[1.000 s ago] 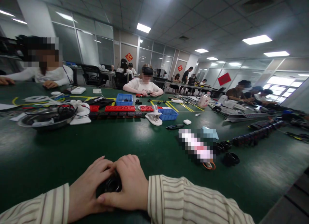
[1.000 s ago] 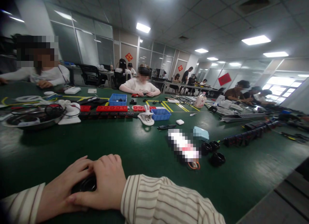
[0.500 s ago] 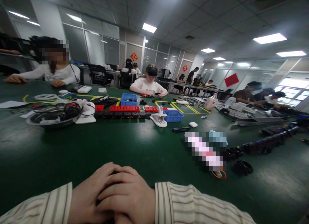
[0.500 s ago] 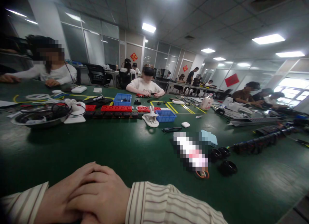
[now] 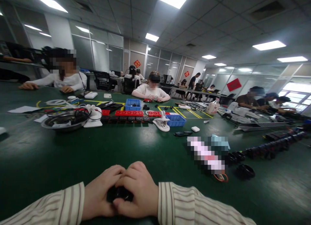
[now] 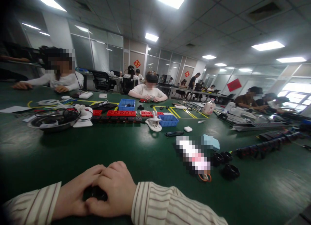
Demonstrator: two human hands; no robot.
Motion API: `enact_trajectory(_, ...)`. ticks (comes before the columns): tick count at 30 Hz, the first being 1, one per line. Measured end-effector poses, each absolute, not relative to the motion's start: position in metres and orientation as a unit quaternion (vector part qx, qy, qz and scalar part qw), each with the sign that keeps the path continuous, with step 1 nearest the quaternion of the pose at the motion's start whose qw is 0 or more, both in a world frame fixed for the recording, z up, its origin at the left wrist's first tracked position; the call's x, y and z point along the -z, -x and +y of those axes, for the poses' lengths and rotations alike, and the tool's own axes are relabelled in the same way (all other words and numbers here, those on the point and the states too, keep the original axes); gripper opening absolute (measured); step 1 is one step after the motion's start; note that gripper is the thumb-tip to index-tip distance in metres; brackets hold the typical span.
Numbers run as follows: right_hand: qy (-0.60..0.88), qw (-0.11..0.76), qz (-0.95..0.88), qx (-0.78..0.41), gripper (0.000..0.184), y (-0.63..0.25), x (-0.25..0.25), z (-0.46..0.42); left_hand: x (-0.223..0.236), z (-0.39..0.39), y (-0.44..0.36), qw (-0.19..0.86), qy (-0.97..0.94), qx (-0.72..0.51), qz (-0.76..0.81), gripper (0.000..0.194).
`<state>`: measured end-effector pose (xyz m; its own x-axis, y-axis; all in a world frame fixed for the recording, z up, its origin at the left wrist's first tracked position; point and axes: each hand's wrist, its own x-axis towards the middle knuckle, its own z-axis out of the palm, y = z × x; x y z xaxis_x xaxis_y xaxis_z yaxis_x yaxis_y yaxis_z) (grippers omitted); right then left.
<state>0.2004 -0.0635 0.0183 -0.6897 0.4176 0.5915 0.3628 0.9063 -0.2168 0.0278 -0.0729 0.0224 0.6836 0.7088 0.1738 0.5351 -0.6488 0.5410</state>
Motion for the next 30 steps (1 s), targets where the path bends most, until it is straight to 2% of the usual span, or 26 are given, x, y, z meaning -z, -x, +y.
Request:
enact_trajectory(4, 0.108, 0.325, -0.939, -0.039, 0.019, -0.202, -0.020, -0.067, -0.022, -0.072, -0.028, 0.248, -0.883, -0.203, 0.343, 0.042)
enact_trajectory(7, 0.068, 0.334, -0.939, -0.045, 0.022, -0.204, -0.025, -0.070, -0.017, -0.074, -0.026, 0.226, -0.885, -0.213, 0.347, 0.051)
enact_trajectory(11, 0.130, 0.400, -0.905, -0.072, 0.039, -0.205, -0.033, -0.073, -0.008, -0.076, -0.021, 0.149, -0.893, -0.227, 0.360, 0.080)
enact_trajectory(14, 0.222, 0.443, -0.865, -0.085, 0.061, -0.203, -0.030, -0.072, -0.008, -0.078, -0.021, 0.137, -0.886, -0.233, 0.376, 0.088)
enact_trajectory(15, 0.243, 0.450, -0.855, -0.085, 0.065, -0.202, -0.027, -0.071, -0.010, -0.078, -0.021, 0.138, -0.885, -0.227, 0.382, 0.087)
enact_trajectory(17, 0.262, 0.437, -0.856, -0.084, 0.067, -0.200, -0.022, -0.069, -0.014, -0.078, -0.023, 0.143, -0.881, -0.210, 0.398, 0.071)
enact_trajectory(19, 0.263, 0.400, -0.874, -0.082, 0.061, -0.199, -0.020, -0.068, -0.019, -0.077, -0.025, 0.159, -0.880, -0.194, 0.402, 0.049)
enact_trajectory(21, 0.253, 0.360, -0.894, -0.079, 0.049, -0.200, -0.021, -0.068, -0.022, -0.076, -0.026, 0.184, -0.882, -0.185, 0.392, 0.037)
enact_trajectory(25, 0.170, 0.307, -0.933, -0.080, 0.025, -0.203, -0.026, -0.066, -0.025, -0.073, -0.029, 0.227, -0.888, -0.173, 0.360, 0.034)
enact_trajectory(28, 0.084, 0.304, -0.946, -0.071, 0.021, -0.203, -0.028, -0.065, -0.022, -0.074, -0.030, 0.220, -0.891, -0.187, 0.349, 0.034)
enact_trajectory(30, 0.052, 0.310, -0.947, -0.066, 0.023, -0.203, -0.029, -0.065, -0.017, -0.075, -0.028, 0.194, -0.894, -0.195, 0.355, 0.041)
